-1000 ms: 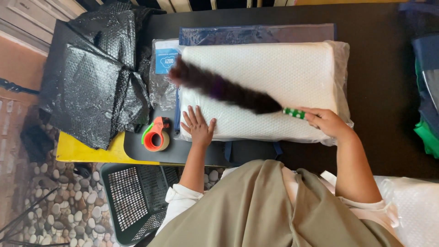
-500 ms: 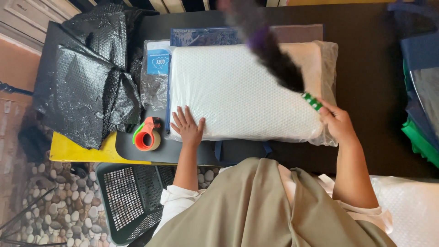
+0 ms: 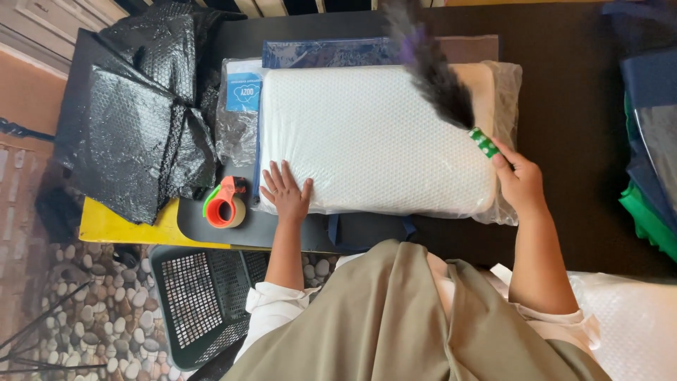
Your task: The person cleans a blue bag with a duster, unfolds the bag, and then places a white pillow inside the bag before zipping it closed.
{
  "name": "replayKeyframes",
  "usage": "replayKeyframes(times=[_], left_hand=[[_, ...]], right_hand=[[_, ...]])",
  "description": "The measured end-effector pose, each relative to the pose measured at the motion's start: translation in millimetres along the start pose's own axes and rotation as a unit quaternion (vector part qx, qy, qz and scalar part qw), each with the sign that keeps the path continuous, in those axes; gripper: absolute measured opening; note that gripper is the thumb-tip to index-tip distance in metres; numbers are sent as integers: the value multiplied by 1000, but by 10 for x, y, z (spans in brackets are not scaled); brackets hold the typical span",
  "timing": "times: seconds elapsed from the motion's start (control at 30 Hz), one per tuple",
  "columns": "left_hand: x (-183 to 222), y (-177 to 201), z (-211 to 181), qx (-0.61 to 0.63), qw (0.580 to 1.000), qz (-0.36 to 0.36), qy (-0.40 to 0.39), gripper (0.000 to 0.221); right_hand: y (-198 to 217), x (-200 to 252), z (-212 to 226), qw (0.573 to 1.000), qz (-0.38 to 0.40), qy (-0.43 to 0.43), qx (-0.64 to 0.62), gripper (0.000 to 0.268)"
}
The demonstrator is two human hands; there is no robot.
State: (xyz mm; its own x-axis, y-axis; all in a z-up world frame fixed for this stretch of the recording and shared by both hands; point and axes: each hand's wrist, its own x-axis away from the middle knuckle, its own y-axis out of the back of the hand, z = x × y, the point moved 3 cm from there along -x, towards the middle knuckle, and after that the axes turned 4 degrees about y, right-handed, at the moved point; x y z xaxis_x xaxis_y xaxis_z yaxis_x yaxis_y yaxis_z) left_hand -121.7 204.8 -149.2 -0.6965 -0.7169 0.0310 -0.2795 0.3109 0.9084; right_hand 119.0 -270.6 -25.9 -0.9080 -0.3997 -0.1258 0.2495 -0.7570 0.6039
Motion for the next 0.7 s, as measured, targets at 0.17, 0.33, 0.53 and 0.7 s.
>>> replayKeyframes(times=[0.17, 0.33, 0.53, 0.7], left_hand=[[15, -6, -16, 7, 1000, -12, -8, 89], [0, 1, -8, -4, 1000, -2, -6, 90], [3, 9, -2, -10, 1000, -5, -6, 89], [3, 34, -24, -1, 999, -26, -19, 92]], right_hand=[[-93, 211, 296, 984, 103, -50, -137, 31], [-39, 116, -75, 993, 46, -84, 64, 32], [256, 140, -99, 998, -43, -51, -3, 35], [476, 461, -52, 954, 164, -242, -73, 41]])
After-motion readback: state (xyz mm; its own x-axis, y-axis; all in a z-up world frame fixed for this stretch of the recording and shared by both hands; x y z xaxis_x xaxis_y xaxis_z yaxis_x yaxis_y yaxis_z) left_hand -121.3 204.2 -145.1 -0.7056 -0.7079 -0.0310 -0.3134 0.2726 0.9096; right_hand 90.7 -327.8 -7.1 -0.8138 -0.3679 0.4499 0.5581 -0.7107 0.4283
